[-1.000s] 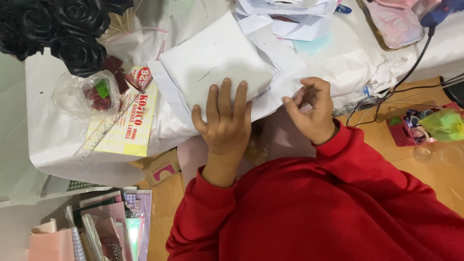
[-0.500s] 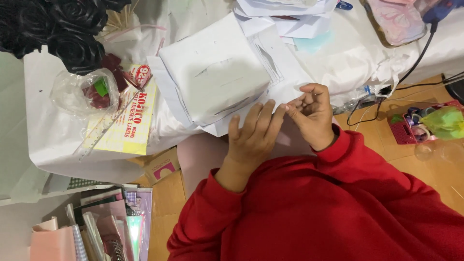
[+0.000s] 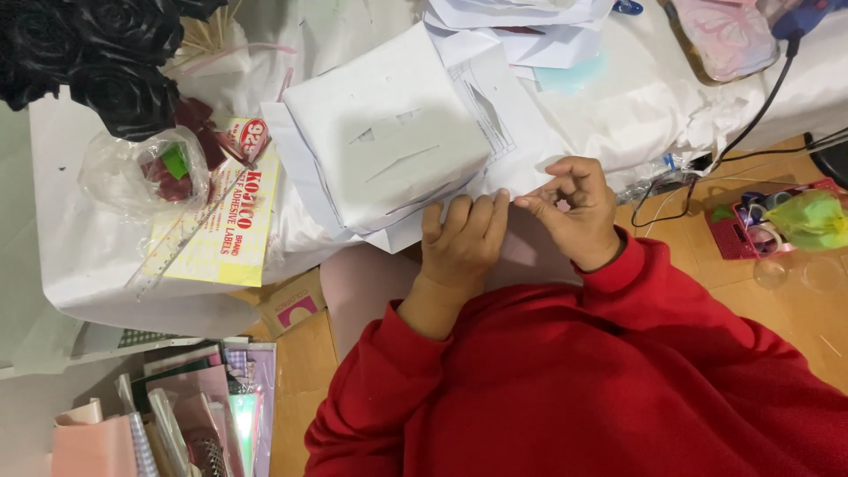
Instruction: The person folds and assembles white paper boxes from pre-cut templates. They fold the side flaps, tuck tabs into slots, and secure the structure by hand. The person handles multiple sheets, separates them, and stacks the finished boxes on the table.
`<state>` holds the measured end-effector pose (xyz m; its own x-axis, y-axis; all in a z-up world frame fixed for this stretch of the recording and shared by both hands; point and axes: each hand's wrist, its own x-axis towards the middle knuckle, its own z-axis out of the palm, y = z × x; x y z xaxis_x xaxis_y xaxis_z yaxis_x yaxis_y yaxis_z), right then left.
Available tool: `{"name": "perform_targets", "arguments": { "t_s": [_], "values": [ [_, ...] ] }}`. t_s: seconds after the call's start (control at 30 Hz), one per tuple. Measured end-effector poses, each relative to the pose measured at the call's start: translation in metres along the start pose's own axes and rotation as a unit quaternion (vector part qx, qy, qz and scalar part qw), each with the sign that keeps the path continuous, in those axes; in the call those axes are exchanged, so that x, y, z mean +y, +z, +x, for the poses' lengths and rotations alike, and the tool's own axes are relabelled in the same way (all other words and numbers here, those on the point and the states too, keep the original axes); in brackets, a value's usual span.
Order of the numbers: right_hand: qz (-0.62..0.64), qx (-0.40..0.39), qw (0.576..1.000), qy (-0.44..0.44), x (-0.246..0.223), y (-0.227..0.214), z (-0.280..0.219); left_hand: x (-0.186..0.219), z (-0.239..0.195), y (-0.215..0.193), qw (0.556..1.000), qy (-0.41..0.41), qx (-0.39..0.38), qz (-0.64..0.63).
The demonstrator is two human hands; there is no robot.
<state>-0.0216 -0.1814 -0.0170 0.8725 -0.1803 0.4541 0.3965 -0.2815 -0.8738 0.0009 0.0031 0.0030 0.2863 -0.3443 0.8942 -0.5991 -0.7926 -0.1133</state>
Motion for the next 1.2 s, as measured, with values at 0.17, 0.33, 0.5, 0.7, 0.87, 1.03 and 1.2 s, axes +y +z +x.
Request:
{"name": "perform_targets", "arguments": {
  "t_s": [0.17, 0.33, 0.5, 0.7, 0.87, 1.03, 1.2],
  "values": [
    [-0.027, -0.016, 0.999, -0.028, -0.005, -0.007, 0.006, 0.0, 0.0, 0.001, 1.0, -0.003, 0.004, -0.004],
    [-0.045, -0.041, 0.994, -0.086, -0.008, -0.011, 0.012, -0.002, 0.01, -0.003, 1.0, -0.002, 0.008, -0.006],
    [-0.092, -0.057, 0.984, -0.141, -0.003, -0.014, 0.015, -0.004, 0.013, -0.005, 1.0, 0.0, 0.004, -0.009],
    [-0.121, -0.073, 0.971, -0.192, 0.006, -0.022, 0.019, -0.007, 0.019, -0.009, 1.0, -0.002, 0.003, -0.02],
    [-0.131, -0.086, 0.963, -0.218, -0.014, -0.017, 0.026, -0.006, 0.018, -0.008, 1.0, -0.008, 0.004, -0.023],
    [-0.176, -0.092, 0.947, -0.251, -0.016, -0.021, 0.027, -0.007, 0.02, -0.01, 1.0, -0.006, 0.004, -0.019],
    [-0.19, -0.108, 0.941, -0.259, -0.004, -0.026, 0.025, -0.007, 0.019, -0.01, 1.0, -0.006, -0.004, -0.016]
  ]
}}
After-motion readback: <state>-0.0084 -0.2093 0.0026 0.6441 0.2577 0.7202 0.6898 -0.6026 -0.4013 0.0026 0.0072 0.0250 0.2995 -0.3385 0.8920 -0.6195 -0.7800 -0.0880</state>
